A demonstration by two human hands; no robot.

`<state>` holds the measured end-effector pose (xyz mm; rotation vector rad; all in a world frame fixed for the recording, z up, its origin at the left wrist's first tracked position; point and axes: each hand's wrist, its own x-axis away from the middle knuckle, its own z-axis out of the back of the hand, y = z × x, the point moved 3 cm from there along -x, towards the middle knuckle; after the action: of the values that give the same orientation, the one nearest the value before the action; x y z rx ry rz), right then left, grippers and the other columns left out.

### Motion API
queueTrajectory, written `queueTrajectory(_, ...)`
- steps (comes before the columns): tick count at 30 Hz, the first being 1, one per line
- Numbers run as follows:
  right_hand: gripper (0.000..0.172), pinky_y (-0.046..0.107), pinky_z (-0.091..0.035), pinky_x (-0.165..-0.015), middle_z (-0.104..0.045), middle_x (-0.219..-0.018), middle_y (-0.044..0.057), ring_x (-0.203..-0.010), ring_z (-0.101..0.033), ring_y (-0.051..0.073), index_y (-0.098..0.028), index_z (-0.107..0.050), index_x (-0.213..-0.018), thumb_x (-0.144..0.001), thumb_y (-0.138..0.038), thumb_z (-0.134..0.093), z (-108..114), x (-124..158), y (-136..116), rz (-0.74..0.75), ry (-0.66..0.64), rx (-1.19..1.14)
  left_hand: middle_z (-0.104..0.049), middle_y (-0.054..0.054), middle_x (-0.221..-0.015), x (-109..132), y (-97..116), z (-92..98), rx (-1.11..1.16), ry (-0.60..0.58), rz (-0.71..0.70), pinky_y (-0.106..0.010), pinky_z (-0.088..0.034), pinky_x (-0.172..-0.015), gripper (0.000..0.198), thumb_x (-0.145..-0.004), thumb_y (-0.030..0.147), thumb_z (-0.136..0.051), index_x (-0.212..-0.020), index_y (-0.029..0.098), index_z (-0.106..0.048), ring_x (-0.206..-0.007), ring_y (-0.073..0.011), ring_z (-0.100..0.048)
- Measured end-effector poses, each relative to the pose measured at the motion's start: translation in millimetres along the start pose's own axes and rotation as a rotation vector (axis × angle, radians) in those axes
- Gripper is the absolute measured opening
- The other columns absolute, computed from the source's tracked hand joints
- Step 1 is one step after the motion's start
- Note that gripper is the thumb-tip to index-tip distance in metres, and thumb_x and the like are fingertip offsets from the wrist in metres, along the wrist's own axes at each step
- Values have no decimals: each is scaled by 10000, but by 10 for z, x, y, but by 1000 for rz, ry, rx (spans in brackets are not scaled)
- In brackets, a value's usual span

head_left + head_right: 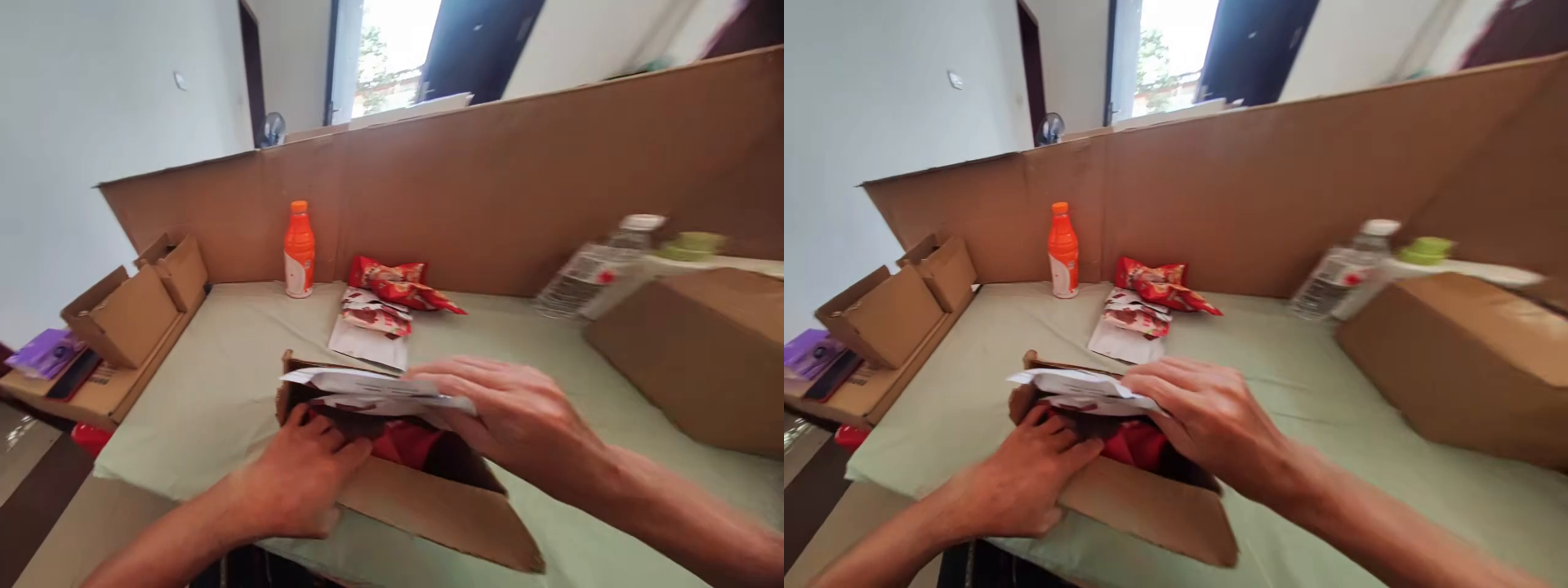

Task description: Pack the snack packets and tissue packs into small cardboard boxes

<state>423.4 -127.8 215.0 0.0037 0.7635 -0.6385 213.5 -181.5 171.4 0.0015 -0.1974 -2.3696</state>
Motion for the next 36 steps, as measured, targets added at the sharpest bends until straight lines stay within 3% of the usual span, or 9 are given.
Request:
queueTrajectory(3,377,360,-562,-587,-775,-817,83,-686,-731,257,-299,-694,-815,-904,-73,-406,-269,20,59,115,-159,123,-694,-137,-1197,6,-2,-21,-43,-15,-1,-496,-431,-1061,624,-823,250,-654,-1411,136,-482,-1147,-318,-611)
queueTrajectory(9,268,301,-441,-529,-737,-742,76,-646,-704,237,-233,-688,-811,-791,2,-560,-422,-121,-157,-2,-646,346,-685,-145,-1247,5,-8,-29,-35,13,1,-508,-425,-1058,596,-808,257,-676,-1372,141,-522,-1159,-326,-615)
queueTrajectory(14,218,296,-435,-603,-747,-861,85,-754,-713,243,-188,-703,-958,-824,-44,-609,-469,-74,-305,14,-674,397,-643,-153,-1354,1,-35,-35,42,32,-1,-535,-405,-1075,709,-781,262,-711,-1441,170,-471,-1258,-355,-565)
queueTrajectory(16,244,306,-454,-644,-754,-930,105,-820,-722,258,-169,-701,-1041,-848,-57,-602,-537,-58,-235,-1,-729,374,-645,-146,-1345,-14,-40,-33,49,31,1,-538,-404,-1071,727,-760,227,-704,-1444,182,-463,-1242,-352,-569)
queueTrajectory(19,322,280,-443,-648,-769,-975,122,-872,-732,247,-146,-694,-1143,-880,-36,-546,-657,-109,-24,-112,-910,269,-678,-134,-1230,-36,-50,-29,40,23,9,-549,-395,-1074,676,-733,188,-690,-1383,161,-505,-1169,-339,-593)
queueTrajectory(22,345,258,-429,-646,-775,-980,120,-888,-728,229,-140,-702,-1160,-881,-35,-528,-709,-208,115,-165,-1001,123,-682,-119,-1194,-35,-68,-31,59,19,9,-550,-384,-1087,639,-722,180,-685,-1340,168,-525,-1151,-326,-591)
queueTrajectory(30,371,278,-486,-701,-783,-1005,142,-936,-743,261,-135,-704,-1203,-906,-52,-498,-663,-234,138,-226,-970,105,-685,-125,-1206,-54,-68,0,44,33,9,-575,-425,-1087,663,-690,126,-685,-1335,155,-535,-1145,-327,-611)
queueTrajectory(33,344,292,-533,-755,-787,-1073,119,-957,-749,245,-164,-686,-1250,-981,-162,-472,-433,-177,172,-228,-699,18,-663,-160,-1263,26,-11,76,-25,177,-44,-593,-427,-1109,643,-691,98,-673,-1321,142,-552,-1238,-363,-585)
queueTrajectory(36,339,284,-565,-792,-792,-1091,63,-946,-751,199,-216,-703,-1211,-1030,-229,-416,-57,-6,241,-262,-310,-49,-547,-165,-1450,270,-21,155,-80,523,-66,-558,-372,-1184,604,-813,93,-624,-1398,185,-505,-1440,-344,-426)
